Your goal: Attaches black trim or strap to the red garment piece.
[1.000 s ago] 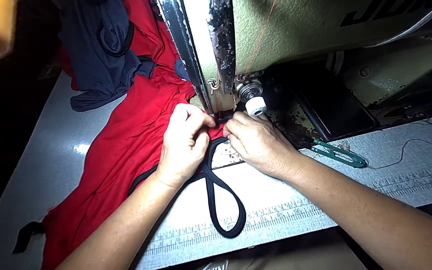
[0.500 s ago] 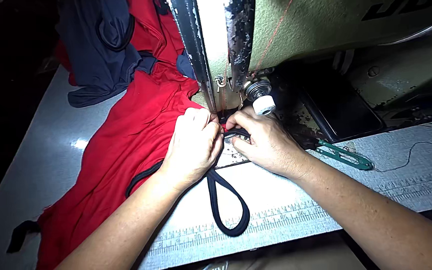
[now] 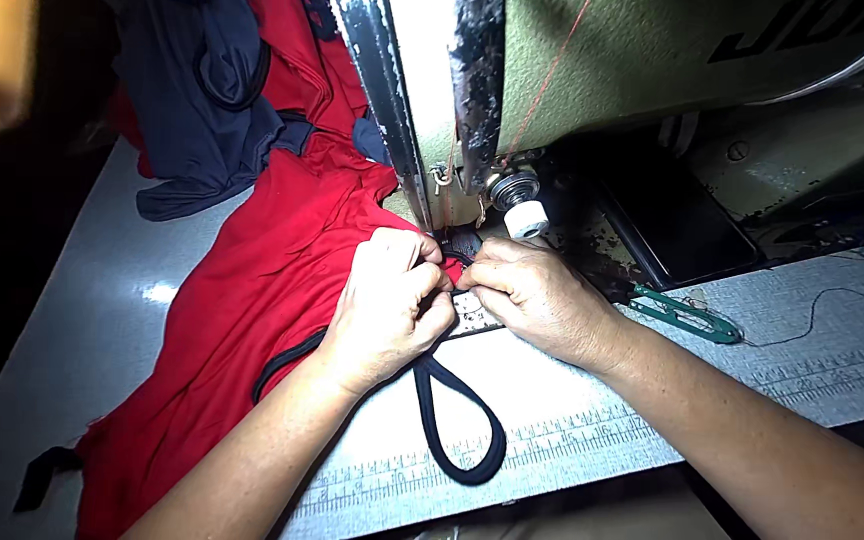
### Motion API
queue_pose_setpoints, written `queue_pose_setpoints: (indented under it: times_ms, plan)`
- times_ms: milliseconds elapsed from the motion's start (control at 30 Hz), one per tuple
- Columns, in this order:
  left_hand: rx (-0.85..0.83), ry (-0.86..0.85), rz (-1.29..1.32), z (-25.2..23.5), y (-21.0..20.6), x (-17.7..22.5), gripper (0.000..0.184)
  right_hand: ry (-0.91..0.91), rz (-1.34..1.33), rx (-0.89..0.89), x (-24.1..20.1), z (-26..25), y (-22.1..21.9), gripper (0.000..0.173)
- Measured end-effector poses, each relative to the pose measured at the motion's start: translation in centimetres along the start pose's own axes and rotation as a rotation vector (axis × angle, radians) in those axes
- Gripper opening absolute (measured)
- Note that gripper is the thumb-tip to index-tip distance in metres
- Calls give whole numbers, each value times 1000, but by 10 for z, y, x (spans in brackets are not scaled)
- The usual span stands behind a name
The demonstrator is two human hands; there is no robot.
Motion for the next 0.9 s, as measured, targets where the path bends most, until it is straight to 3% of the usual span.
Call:
queue_pose_setpoints:
  times_ms: [100, 233, 433, 667, 900]
  plan:
    - [121, 60, 21, 0, 6, -1, 20, 11, 9, -10, 0, 2, 1, 23]
    - [66, 192, -48, -5, 1, -10, 27, 14, 8, -11, 1, 2, 2, 25]
    - [31, -48, -6, -2, -1, -1, 17, 2, -18, -13, 2, 3, 2, 24]
    - [35, -34, -19, 0, -1, 0, 18, -2, -17, -18, 2, 3, 4, 26]
    - [-24, 36, 190, -1, -2, -14, 23, -3, -20, -22, 3, 3, 4, 27]
Point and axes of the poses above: each hand's wrist, its own z-axis away from the middle knuckle, its own y-axis out of the back of the hand, x = y × z, the point moved 6 cm from there along -z, towards the middle knuckle, and after that the axes turned 4 degrees about -x, right-handed, at the moved point
